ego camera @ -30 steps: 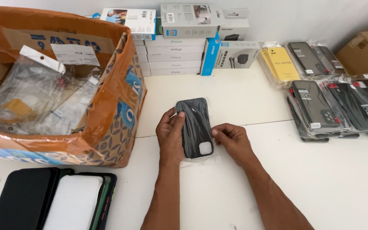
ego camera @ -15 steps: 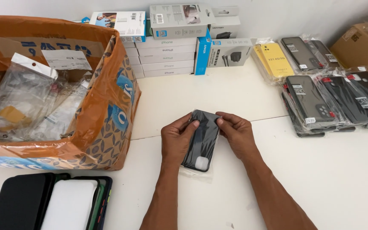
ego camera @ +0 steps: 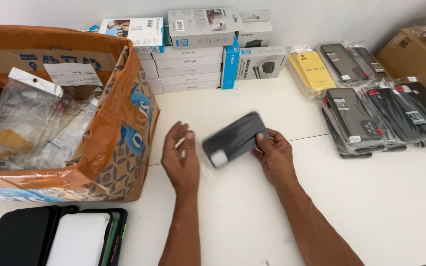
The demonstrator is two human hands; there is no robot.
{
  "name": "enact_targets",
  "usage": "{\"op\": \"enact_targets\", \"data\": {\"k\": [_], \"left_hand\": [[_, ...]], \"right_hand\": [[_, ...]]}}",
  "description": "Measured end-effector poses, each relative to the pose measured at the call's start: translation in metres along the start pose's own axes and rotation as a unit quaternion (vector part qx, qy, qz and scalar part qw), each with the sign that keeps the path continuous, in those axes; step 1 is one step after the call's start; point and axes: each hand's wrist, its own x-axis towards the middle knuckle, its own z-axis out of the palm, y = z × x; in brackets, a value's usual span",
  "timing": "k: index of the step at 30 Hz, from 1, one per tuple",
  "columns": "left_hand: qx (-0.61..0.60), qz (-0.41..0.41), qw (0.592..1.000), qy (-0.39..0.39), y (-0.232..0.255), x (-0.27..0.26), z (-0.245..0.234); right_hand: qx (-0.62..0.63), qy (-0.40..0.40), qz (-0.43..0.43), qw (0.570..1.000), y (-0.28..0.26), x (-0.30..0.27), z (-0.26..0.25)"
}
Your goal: Packaging phone cases by putting them into plastic sleeves and protective frames.
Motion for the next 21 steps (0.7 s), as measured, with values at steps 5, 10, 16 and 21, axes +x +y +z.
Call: {"op": "enact_targets", "data": {"k": [5, 10, 16, 21], "left_hand": [[-0.035, -0.19, 0.979, -0.058, 0.006, 0.0, 0.002], [-0.204, -0.316, 0.918, -0.126, 0.007, 0.0, 0.009], [-0.239, -0.242, 0.938, -0.059, -0.006, 0.009, -0.001], [-0.28, -0.269, 0.921, -0.02, -0.002, 0.008, -0.003]], "right_hand": [[0.089, 0.002, 0.03, 0.996, -0.016, -0.016, 0.013], [0.088, -0.026, 0.038, 0.995, -0.013, -0.024, 0.019], [0.045, -0.08, 0.041, 0.995, -0.014, -0.03, 0.028], [-0.135, -0.083, -0.091, 0.983, -0.012, -0.032, 0.03]]}}
